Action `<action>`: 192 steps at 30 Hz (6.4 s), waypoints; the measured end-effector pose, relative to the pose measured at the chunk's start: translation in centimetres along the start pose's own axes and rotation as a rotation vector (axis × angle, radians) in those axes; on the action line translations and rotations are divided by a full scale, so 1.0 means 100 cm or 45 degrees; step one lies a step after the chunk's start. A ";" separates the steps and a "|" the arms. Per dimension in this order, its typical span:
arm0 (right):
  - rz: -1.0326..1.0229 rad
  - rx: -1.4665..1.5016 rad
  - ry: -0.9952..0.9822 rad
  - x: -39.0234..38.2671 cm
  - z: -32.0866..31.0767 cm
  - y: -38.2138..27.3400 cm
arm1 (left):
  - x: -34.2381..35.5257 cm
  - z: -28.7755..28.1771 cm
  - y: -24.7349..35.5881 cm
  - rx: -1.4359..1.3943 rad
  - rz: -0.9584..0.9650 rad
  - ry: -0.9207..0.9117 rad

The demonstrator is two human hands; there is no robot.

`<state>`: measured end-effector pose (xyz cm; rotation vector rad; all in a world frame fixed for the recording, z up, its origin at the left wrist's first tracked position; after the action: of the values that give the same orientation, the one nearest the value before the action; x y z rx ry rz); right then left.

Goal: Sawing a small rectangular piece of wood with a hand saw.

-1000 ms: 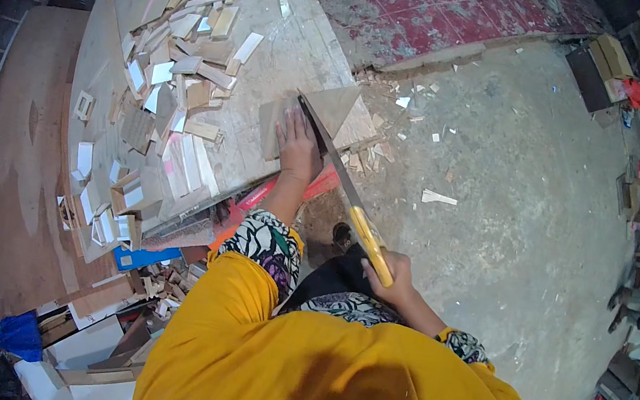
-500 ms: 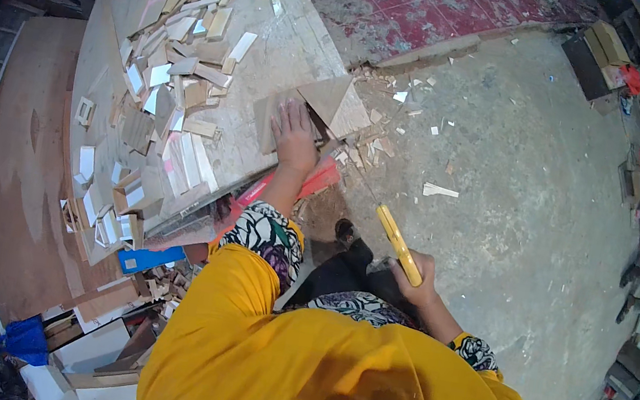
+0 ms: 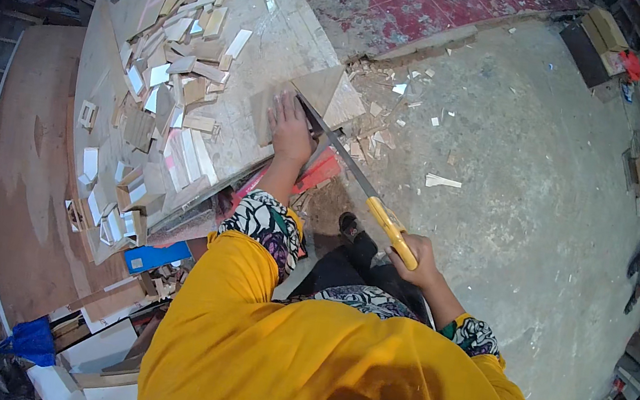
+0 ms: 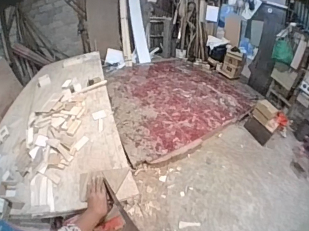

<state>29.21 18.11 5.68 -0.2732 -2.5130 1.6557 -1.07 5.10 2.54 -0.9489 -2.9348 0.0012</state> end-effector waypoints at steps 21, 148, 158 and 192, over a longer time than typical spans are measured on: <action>0.086 0.091 -0.008 -0.001 0.023 -0.015 | 0.036 0.016 -0.057 -0.778 -0.221 0.285; 0.110 -0.031 0.076 0.078 0.043 -0.005 | 0.019 0.001 -0.017 -0.162 -0.369 0.185; 0.072 -0.009 0.060 0.038 0.037 -0.009 | 0.019 0.005 -0.017 -0.150 -0.427 0.249; 0.115 0.044 0.067 0.032 0.059 -0.016 | -0.004 -0.014 -0.005 -0.180 0.021 -0.192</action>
<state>24.74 12.91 4.79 -0.4273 -2.4653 1.6989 -0.93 4.43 3.91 -1.0347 -3.1002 -0.1416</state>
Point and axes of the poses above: each hand's wrist, its own x-axis towards the middle knuckle, its own z-axis out of the palm, y = z × x, the point moved 3 cm from there along x, towards the middle knuckle, and after that the axes turned 5 degrees about z, right-handed, at the moved point
